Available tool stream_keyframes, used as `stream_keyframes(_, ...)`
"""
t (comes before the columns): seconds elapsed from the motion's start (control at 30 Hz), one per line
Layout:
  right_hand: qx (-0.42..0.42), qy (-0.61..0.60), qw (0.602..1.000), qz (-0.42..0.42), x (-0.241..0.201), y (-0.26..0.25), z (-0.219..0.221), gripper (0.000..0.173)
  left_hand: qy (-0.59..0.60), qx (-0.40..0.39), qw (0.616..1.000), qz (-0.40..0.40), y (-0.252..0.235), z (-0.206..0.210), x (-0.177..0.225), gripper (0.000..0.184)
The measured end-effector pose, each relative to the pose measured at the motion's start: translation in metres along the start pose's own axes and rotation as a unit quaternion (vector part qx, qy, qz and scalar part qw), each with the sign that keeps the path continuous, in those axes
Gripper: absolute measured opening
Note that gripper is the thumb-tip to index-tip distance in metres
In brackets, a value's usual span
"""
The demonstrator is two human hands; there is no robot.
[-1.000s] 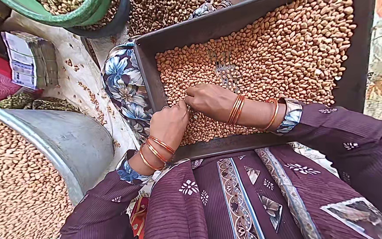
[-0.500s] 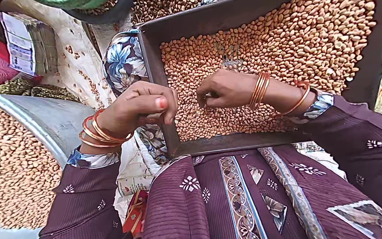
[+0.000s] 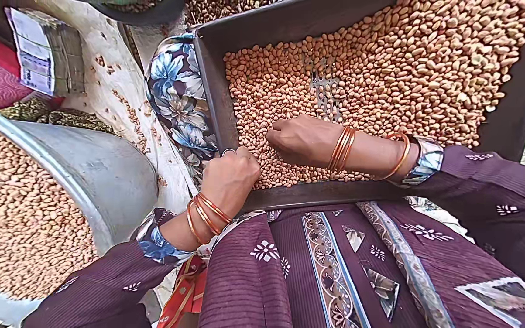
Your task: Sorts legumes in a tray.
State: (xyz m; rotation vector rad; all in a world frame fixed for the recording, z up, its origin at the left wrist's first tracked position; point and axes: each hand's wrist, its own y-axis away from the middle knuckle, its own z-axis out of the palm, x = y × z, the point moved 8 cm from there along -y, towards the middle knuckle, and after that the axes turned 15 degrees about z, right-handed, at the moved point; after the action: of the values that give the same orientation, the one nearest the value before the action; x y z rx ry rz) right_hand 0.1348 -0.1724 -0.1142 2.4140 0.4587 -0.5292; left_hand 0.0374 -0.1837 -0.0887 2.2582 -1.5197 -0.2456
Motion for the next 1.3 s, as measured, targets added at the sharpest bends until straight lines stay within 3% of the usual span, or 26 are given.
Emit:
stream_keyframes(0.13, -0.001, -0.052, 0.999, 0.012, 0.02, 0.002, -0.011, 0.011, 0.004, 0.013, 1.0, 0.0, 0.002, 0.003, -0.001, 0.008)
stream_keyframes(0.2, 0.028, -0.054, 0.998, 0.022, 0.032, 0.005, -0.029, 0.015, 0.094, 0.019, 0.995, 0.022, 0.001, 0.001, -0.01, 0.008)
stream_keyframes(0.27, 0.059, -0.041, 0.996, 0.061, 0.04, 0.013, -0.056, 0.014, 0.259, 0.043, 0.963, 0.055, -0.004, -0.007, -0.028, 0.017)
stream_keyframes(0.33, 0.122, -0.013, 0.989, 0.085, 0.038, 0.028, -0.084, 0.016, 0.446, 0.073, 0.89, 0.065, -0.014, -0.017, -0.045, 0.018)
stream_keyframes(0.43, 0.237, -0.014, 0.97, 0.046, 0.012, 0.055, -0.111, 0.018, 0.729, 0.104, 0.674, 0.049, -0.04, -0.022, -0.05, 0.034)
stream_keyframes(0.5, 0.258, -0.04, 0.965, -0.01, -0.01, 0.065, -0.111, 0.017, 0.798, 0.114, 0.592, -0.002, -0.057, -0.018, -0.04, 0.045)
stream_keyframes(0.57, 0.252, -0.041, 0.966, -0.034, -0.016, 0.069, -0.103, 0.018, 0.828, 0.082, 0.555, -0.015, -0.073, -0.01, -0.023, 0.043)
stream_keyframes(0.67, 0.278, -0.025, 0.959, 0.048, 0.018, 0.076, -0.113, 0.023, 0.847, 0.001, 0.529, 0.055, -0.091, -0.001, 0.0, 0.045)
stream_keyframes(0.77, 0.286, 0.017, 0.927, 0.241, 0.089, 0.073, -0.132, 0.036, 0.868, 0.026, 0.494, 0.035, -0.092, -0.004, -0.014, 0.046)
stream_keyframes(0.87, 0.149, 0.056, 0.884, 0.44, 0.143, 0.05, -0.111, 0.043, 0.905, 0.096, 0.413, -0.002, -0.088, -0.02, -0.042, 0.042)
stream_keyframes(0.93, 0.088, 0.03, 0.895, 0.436, 0.138, 0.027, -0.085, 0.046, 0.921, 0.159, 0.355, 0.003, -0.088, -0.034, -0.062, 0.039)
stream_keyframes(1.0, 0.087, -0.04, 0.954, 0.286, 0.109, 0.01, -0.073, 0.042, 0.921, 0.225, 0.317, -0.007, -0.087, -0.042, -0.082, 0.035)
stream_keyframes(1.07, 0.128, -0.1, 0.972, 0.171, 0.09, 0.011, -0.082, 0.04, 0.909, 0.278, 0.309, -0.034, -0.081, -0.043, -0.098, 0.035)
stream_keyframes(1.17, 0.171, -0.038, 0.937, 0.302, 0.106, 0.038, -0.106, 0.033, 0.877, 0.314, 0.361, -0.038, -0.068, -0.046, -0.111, 0.048)
stream_keyframes(1.23, 0.094, 0.005, 0.904, 0.416, 0.125, 0.051, -0.092, 0.037, 0.855, 0.31, 0.416, -0.016, -0.059, -0.044, -0.112, 0.052)
stream_keyframes(1.3, 0.001, 0.009, 0.908, 0.419, 0.121, 0.052, -0.06, 0.04, 0.821, 0.307, 0.482, -0.014, -0.056, -0.039, -0.108, 0.051)
